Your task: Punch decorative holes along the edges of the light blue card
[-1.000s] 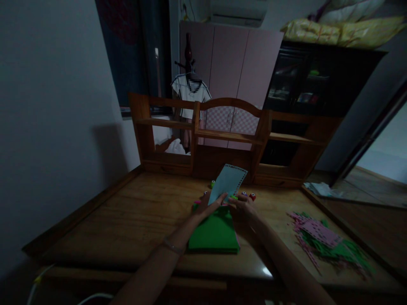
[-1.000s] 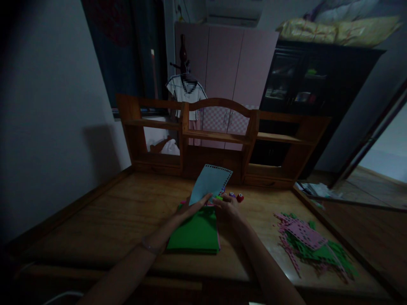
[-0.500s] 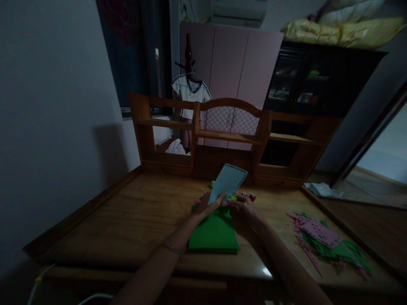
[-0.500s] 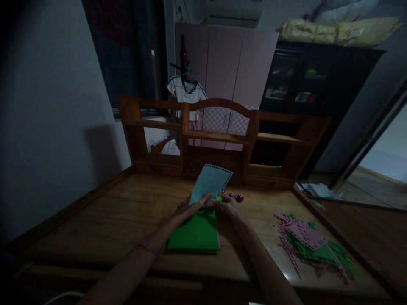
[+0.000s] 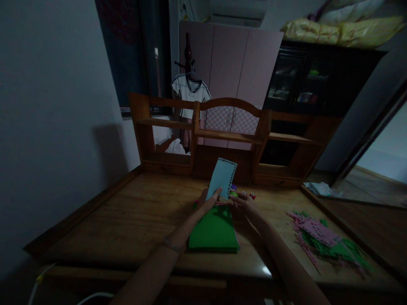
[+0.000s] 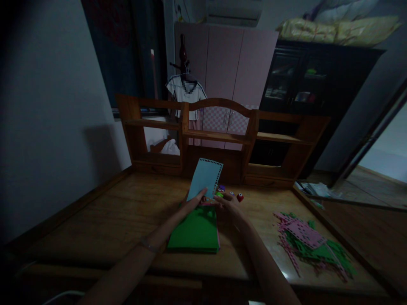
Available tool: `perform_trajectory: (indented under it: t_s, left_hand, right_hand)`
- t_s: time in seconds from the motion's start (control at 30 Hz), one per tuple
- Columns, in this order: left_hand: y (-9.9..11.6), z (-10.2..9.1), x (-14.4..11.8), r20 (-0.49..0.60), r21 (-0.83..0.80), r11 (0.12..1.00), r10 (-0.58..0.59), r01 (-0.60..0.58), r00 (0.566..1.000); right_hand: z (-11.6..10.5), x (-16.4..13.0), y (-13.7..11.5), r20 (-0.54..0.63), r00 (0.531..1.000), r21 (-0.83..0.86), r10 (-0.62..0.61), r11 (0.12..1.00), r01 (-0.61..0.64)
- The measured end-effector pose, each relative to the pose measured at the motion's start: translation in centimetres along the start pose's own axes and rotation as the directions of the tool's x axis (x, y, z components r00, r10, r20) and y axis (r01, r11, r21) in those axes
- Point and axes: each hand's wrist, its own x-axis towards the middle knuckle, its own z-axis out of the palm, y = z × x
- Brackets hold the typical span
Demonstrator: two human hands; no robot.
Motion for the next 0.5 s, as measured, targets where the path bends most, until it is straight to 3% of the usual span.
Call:
perform_trajectory:
  t_s: [0.3,0.5]
  left_hand:
    - [-1.1,0.0,0.3,0.009,-0.029,1.0,-0.002,0.002,1.0]
    - [-0.5,-0.2,-0.1,0.001,-0.055,0.998,0.002,-0.001,1.0]
  right_hand:
    - [-0.7,1.7,1.0,-0.028,0.987,0.219,0.157,0.965,-0.147]
    - [-1.6,2.3,1.8,0.041,0.987,0.299,0.158,0.94,-0.163]
